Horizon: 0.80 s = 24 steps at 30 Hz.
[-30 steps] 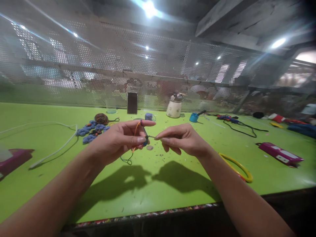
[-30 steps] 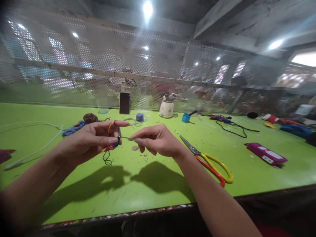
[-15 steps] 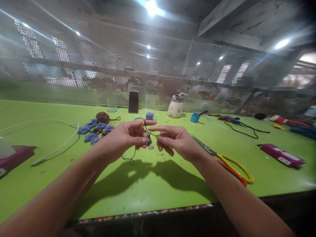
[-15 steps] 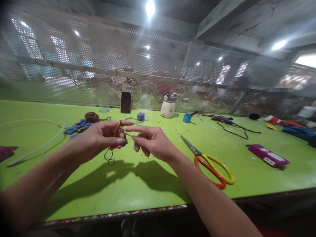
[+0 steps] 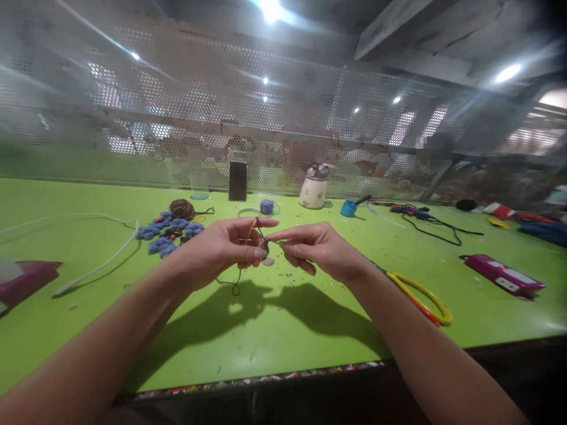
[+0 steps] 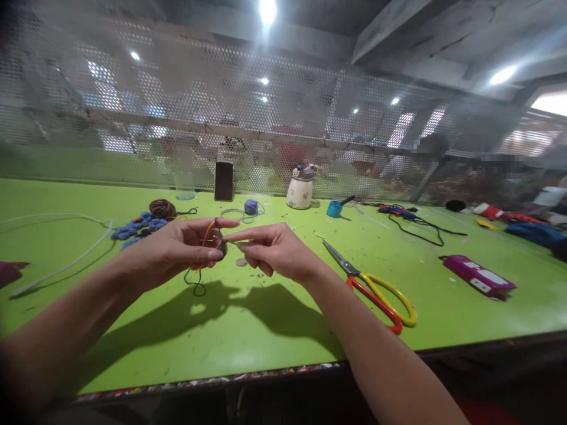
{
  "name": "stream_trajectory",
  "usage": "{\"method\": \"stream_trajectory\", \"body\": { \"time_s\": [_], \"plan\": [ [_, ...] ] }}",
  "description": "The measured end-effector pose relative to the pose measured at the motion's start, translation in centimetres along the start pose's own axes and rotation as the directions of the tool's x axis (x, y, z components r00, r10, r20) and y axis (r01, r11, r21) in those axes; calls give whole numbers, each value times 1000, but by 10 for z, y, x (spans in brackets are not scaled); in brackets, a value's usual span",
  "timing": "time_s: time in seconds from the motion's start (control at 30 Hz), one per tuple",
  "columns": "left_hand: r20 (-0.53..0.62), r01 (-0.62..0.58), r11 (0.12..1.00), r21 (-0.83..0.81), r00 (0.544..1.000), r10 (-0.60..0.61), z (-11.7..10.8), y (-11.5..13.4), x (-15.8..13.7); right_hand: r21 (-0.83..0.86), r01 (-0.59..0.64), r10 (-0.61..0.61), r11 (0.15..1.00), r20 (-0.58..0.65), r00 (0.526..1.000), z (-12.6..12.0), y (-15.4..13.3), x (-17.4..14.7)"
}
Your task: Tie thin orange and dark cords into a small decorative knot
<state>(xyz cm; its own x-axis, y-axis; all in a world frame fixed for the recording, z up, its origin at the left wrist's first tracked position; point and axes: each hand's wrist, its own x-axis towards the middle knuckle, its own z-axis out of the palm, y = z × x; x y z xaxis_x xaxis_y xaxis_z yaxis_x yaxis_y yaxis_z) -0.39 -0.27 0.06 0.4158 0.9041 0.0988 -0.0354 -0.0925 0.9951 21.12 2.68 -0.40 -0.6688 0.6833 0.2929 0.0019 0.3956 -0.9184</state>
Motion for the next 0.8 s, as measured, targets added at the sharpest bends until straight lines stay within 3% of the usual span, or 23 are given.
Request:
{"method": "stream_trajectory", "body": {
  "time_s": [0.37,0.6,0.8],
  "plan": [
    [-7,34,998,-43,999,-35,-2,1,1,-67,-1,5,998,61,998,-10,-5,-3],
    [-65,31,982,185,998,-19,-6,-1,2,-311,-25,61,950,104,993,-13,-6,-2],
    [-93,40,962,270,996,-15,4,1,4,-579,65,23,813,143,989,-11,-8,-1]
  ]
}}
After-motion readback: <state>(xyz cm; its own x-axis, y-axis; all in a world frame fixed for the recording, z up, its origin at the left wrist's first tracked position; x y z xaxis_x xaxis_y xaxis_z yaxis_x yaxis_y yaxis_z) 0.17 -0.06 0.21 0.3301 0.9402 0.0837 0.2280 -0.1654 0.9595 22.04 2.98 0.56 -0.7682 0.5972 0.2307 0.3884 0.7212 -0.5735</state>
